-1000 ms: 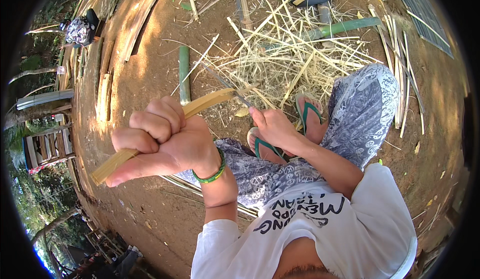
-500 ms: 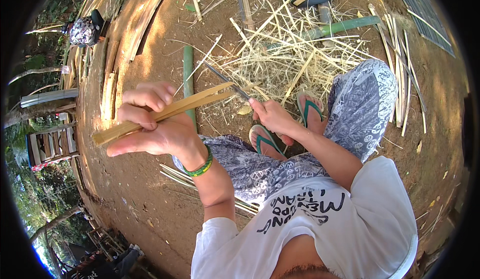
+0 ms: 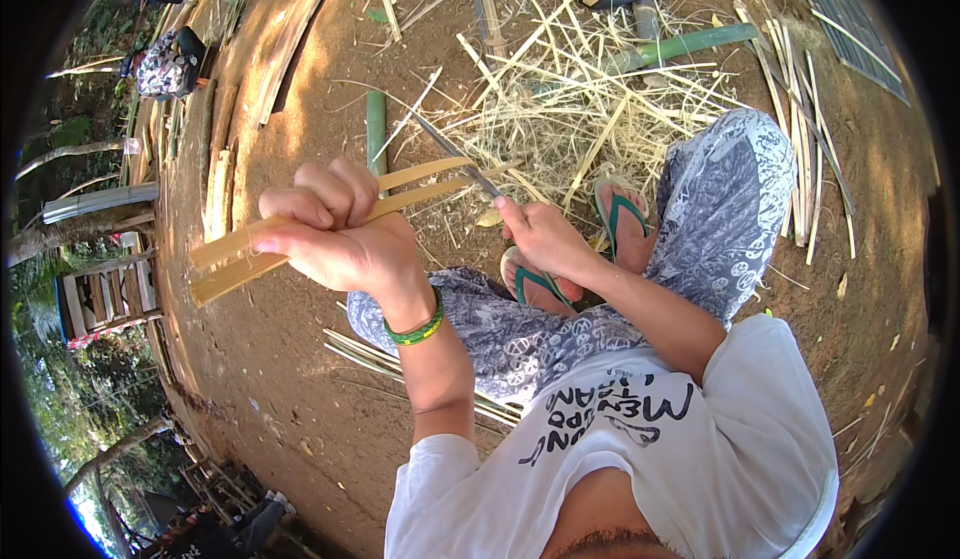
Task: The person sits on the ground and uses a large knife to split long bamboo poles into thin strips. They hold the bamboo with one hand and strike it with the knife to separate the material, occasionally inspecting the blade and the resulting strips.
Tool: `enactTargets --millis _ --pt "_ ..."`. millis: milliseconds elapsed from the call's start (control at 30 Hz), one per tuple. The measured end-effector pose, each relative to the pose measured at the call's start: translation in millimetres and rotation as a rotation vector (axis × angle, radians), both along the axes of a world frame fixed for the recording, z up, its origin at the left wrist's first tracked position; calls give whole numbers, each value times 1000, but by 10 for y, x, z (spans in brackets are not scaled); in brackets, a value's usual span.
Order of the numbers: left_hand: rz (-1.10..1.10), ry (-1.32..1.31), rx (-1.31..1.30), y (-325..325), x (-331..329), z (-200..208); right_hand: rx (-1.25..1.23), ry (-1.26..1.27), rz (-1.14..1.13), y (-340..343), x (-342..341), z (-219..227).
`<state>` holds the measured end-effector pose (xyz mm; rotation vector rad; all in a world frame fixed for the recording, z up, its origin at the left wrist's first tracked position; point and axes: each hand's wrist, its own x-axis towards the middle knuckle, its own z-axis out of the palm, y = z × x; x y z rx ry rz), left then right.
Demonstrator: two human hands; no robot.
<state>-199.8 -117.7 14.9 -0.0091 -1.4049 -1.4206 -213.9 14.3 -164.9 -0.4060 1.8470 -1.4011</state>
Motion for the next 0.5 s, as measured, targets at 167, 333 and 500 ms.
enactTargets --millis 167,333,500 --pt "82 80 37 46 -32 -61 -143 158 21 -10 54 693" --pt "33 94 120 125 0 -112 -209 547 -124 9 83 167" --pt "2 109 48 217 -2 -86 29 403 -81 0 -22 -218"
